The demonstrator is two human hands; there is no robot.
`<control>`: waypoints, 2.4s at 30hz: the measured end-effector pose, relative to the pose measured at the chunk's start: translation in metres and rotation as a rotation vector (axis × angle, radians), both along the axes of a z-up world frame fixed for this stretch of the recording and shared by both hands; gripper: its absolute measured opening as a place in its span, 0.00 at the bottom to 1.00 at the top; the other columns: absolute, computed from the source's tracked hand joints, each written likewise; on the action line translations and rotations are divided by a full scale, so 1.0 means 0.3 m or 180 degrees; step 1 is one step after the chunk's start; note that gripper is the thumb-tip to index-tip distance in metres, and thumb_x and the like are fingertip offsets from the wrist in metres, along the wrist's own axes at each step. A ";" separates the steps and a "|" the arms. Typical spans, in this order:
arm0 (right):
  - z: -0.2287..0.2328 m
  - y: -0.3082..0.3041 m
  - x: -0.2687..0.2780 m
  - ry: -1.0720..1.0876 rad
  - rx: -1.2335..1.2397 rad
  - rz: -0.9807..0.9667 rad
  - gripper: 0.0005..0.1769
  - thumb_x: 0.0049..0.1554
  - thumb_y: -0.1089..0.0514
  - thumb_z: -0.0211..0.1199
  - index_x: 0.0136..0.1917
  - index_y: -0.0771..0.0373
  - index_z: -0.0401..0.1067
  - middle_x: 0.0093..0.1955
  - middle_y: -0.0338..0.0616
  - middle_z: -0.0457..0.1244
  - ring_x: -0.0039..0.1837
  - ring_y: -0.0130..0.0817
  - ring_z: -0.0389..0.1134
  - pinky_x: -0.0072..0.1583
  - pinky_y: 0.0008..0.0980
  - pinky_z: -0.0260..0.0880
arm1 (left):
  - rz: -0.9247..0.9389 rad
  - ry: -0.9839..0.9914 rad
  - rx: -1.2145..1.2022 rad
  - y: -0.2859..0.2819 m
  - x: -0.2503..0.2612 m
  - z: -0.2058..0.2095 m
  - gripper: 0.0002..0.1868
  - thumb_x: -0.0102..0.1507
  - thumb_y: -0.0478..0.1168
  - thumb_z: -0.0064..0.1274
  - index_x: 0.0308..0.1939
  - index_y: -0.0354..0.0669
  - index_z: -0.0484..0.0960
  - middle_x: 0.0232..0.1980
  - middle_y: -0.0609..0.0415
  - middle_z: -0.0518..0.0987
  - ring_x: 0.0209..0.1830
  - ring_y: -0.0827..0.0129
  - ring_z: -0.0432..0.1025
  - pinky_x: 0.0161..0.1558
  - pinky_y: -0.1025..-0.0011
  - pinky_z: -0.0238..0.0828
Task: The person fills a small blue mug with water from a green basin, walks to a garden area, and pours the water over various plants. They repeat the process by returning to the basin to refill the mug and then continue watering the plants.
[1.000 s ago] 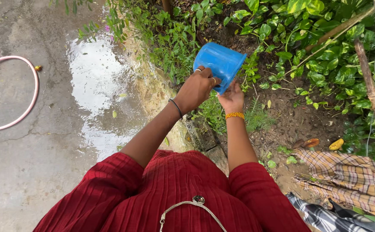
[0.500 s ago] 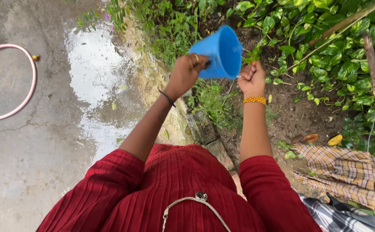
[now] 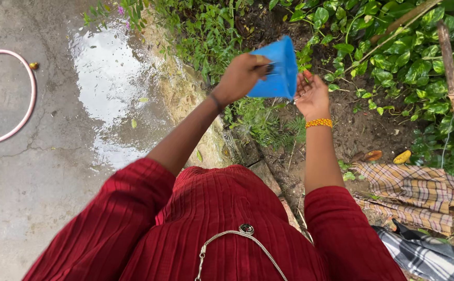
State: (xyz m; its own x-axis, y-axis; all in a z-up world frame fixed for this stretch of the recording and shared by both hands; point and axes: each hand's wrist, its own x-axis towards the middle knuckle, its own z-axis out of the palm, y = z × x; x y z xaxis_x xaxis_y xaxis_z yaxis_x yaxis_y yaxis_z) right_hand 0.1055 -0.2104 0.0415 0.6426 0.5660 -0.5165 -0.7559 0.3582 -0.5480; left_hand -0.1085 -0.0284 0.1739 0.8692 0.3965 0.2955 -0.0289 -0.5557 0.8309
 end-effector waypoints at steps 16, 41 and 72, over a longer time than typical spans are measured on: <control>-0.059 -0.334 0.319 -0.0609 0.1164 0.0160 0.28 0.66 0.42 0.42 0.71 0.56 0.67 0.73 0.47 0.64 0.74 0.48 0.65 0.75 0.57 0.63 | -0.1011 -0.1042 0.2562 -0.463 0.544 0.216 0.19 0.55 0.30 0.55 0.50 0.43 0.80 0.50 0.49 0.78 0.57 0.51 0.71 0.57 0.57 0.71; 0.018 -0.546 0.548 0.0464 -0.0394 -0.0607 0.12 0.70 0.57 0.46 0.52 0.65 0.67 0.49 0.45 0.63 0.49 0.35 0.64 0.52 0.39 0.69 | -0.0698 -0.1397 0.2675 -0.511 0.543 0.255 0.20 0.55 0.35 0.58 0.52 0.40 0.80 0.50 0.50 0.77 0.53 0.57 0.73 0.52 0.59 0.70; 0.213 -0.197 0.124 0.0011 0.0931 0.0364 0.17 0.67 0.51 0.45 0.64 0.57 0.68 0.63 0.45 0.67 0.65 0.40 0.69 0.68 0.44 0.70 | -0.0609 -0.1138 0.2793 -0.439 0.375 0.229 0.18 0.58 0.34 0.52 0.52 0.45 0.84 0.48 0.49 0.78 0.57 0.56 0.70 0.57 0.59 0.67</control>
State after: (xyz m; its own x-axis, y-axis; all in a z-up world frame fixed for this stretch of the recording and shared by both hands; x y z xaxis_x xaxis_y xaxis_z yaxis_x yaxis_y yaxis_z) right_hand 0.1428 -0.2694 0.1054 0.5648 0.7594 -0.3231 -0.8020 0.4129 -0.4316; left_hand 0.0040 -0.1601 0.2426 0.6974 -0.2302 0.6787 -0.3540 -0.9341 0.0469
